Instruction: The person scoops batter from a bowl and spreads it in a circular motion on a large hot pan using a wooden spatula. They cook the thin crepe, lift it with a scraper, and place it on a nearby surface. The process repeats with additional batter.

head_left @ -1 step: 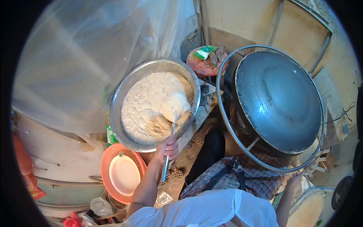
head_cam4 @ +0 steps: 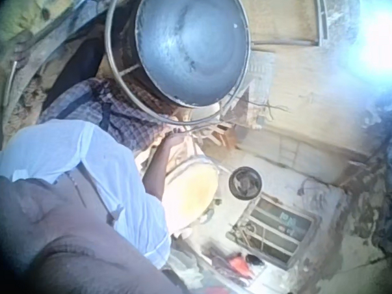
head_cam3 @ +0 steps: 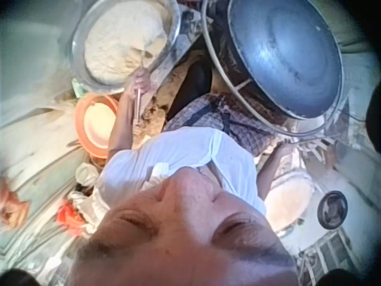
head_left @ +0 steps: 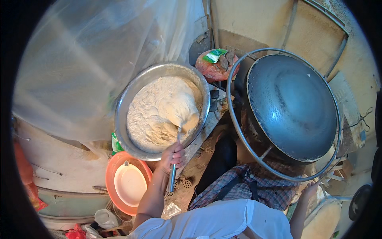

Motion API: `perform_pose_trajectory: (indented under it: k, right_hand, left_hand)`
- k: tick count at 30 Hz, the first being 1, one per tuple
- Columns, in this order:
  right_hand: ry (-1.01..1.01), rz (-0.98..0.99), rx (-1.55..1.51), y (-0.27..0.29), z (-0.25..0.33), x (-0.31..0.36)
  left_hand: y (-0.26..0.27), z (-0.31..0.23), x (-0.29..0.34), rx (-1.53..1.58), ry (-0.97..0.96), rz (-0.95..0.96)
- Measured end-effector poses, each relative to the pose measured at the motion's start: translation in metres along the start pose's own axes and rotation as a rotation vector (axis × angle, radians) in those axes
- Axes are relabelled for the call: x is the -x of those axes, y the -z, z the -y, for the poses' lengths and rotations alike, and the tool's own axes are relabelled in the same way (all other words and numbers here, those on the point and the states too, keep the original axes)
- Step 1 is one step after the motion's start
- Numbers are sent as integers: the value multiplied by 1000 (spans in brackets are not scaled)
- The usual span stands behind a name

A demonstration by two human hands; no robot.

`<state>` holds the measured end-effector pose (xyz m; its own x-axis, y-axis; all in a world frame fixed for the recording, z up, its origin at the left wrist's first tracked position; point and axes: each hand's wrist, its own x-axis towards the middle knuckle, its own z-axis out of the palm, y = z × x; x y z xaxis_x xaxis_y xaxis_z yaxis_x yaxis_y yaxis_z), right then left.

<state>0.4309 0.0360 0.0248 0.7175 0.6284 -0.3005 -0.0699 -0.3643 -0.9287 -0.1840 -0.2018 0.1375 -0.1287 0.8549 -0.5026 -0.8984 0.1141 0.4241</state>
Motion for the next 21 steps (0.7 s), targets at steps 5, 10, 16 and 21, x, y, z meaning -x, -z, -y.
perform_pose_trajectory:
  k: [5, 10, 16, 21]
  right_hand:
    - [142, 20, 31, 21, -8, 23]
    - [499, 6, 245, 16, -15, 54]
    - [306, 418, -70, 5, 24, 152]
    - [114, 649, 1, 24, 19, 175]
  left_hand:
    - [-52, -62, 29, -719, -476, -418]
    - [-131, -112, 34, -1454, -999, -601]
    - [-216, -42, -39, -1701, -1278, -273]
    - [-219, 69, -126, -1969, -1390, 160]
